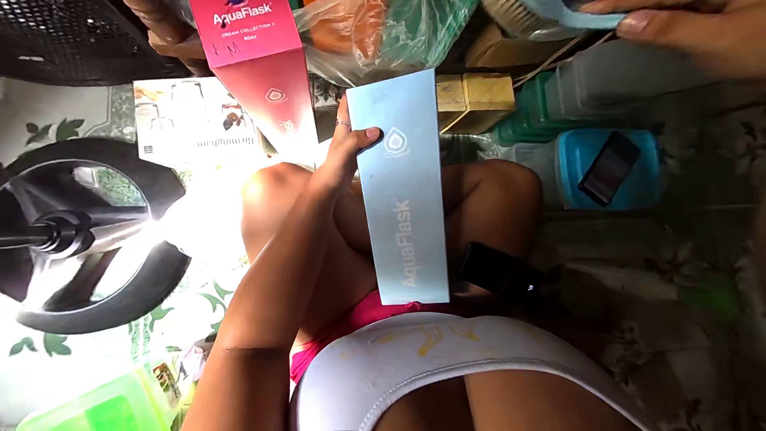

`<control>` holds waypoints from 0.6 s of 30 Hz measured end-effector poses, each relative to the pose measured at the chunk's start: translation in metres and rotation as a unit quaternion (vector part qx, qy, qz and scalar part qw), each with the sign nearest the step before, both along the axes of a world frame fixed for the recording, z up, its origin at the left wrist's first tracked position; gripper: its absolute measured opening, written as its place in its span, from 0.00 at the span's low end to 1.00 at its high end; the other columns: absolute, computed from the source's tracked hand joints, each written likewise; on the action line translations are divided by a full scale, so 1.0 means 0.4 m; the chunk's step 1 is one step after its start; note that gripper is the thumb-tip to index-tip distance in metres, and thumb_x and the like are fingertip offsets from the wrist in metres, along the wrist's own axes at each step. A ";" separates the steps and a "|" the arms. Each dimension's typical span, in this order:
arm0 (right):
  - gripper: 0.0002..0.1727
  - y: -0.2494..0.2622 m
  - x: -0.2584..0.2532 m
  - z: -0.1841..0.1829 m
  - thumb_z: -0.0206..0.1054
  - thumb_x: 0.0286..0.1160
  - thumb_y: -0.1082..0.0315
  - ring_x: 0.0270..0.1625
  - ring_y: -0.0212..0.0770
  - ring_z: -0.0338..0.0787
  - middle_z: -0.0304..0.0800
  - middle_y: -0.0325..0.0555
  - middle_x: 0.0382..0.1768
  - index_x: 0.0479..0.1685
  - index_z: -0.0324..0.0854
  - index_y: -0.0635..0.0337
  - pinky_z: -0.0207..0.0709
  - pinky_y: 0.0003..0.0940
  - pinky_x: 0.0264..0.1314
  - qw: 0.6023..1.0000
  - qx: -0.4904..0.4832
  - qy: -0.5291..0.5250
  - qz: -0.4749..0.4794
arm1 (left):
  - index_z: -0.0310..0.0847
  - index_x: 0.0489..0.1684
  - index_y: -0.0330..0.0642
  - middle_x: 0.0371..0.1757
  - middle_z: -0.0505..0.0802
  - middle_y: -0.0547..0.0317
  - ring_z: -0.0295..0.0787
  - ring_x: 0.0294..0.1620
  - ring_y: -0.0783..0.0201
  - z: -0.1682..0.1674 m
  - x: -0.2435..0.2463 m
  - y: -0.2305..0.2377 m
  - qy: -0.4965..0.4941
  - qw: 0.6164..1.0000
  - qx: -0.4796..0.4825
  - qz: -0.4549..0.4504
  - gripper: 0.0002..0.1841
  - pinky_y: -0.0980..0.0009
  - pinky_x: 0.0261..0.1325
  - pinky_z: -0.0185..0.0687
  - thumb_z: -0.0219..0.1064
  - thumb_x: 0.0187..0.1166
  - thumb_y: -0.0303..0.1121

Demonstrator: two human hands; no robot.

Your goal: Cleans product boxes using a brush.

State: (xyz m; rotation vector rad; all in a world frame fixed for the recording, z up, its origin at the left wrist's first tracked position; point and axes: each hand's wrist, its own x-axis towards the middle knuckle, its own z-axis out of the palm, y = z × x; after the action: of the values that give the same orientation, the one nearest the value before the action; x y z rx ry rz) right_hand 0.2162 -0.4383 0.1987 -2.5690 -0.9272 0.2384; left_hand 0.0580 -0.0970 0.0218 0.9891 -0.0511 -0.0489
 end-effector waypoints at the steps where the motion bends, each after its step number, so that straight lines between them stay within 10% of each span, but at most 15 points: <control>1: 0.22 0.019 -0.044 -0.021 0.57 0.89 0.52 0.59 0.19 0.85 0.88 0.39 0.65 0.73 0.83 0.49 0.76 0.23 0.67 0.999 0.047 0.004 -0.006 | 0.43 0.83 0.48 0.49 0.90 0.71 0.92 0.46 0.76 0.008 -0.007 -0.007 0.010 1.000 -0.008 0.020 0.38 0.73 0.52 0.91 0.61 0.73 0.37; 3: 0.23 0.082 -0.129 -0.055 0.55 0.90 0.55 0.64 0.24 0.85 0.87 0.46 0.68 0.74 0.81 0.57 0.75 0.25 0.72 0.997 0.073 0.005 -0.001 | 0.71 0.62 0.50 0.39 0.95 0.68 0.94 0.40 0.74 0.036 -0.030 -0.018 0.045 0.995 -0.039 0.077 0.15 0.72 0.47 0.92 0.52 0.79 0.35; 5: 0.22 0.137 -0.185 -0.105 0.54 0.90 0.59 0.70 0.26 0.85 0.87 0.46 0.70 0.73 0.82 0.60 0.74 0.25 0.77 0.993 0.116 0.024 0.028 | 0.81 0.43 0.51 0.35 0.95 0.66 0.93 0.40 0.74 0.055 -0.038 -0.018 0.051 0.989 -0.061 0.124 0.15 0.71 0.47 0.91 0.45 0.85 0.36; 10: 0.21 0.151 -0.277 -0.135 0.54 0.90 0.63 0.65 0.20 0.86 0.91 0.41 0.65 0.71 0.83 0.63 0.78 0.19 0.71 0.968 0.200 0.074 0.133 | 0.79 0.60 0.41 0.50 0.92 0.50 0.91 0.55 0.60 -0.085 0.073 0.015 -0.132 0.955 -0.241 0.112 0.20 0.57 0.59 0.87 0.49 0.89 0.46; 18: 0.14 -0.187 -0.406 0.057 0.63 0.85 0.53 0.34 0.13 0.82 0.90 0.24 0.33 0.55 0.93 0.39 0.75 0.09 0.38 0.970 0.123 0.168 0.124 | 0.76 0.57 0.38 0.47 0.91 0.49 0.90 0.55 0.59 0.038 0.215 -0.023 -0.179 0.914 -0.328 0.157 0.23 0.57 0.61 0.85 0.37 0.92 0.43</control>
State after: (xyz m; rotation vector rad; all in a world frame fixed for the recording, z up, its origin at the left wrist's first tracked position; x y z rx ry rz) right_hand 0.0540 -0.5131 0.2214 -2.0999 -1.0682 0.5705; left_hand 0.1440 -0.1061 0.0371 0.3109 -0.2297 0.4256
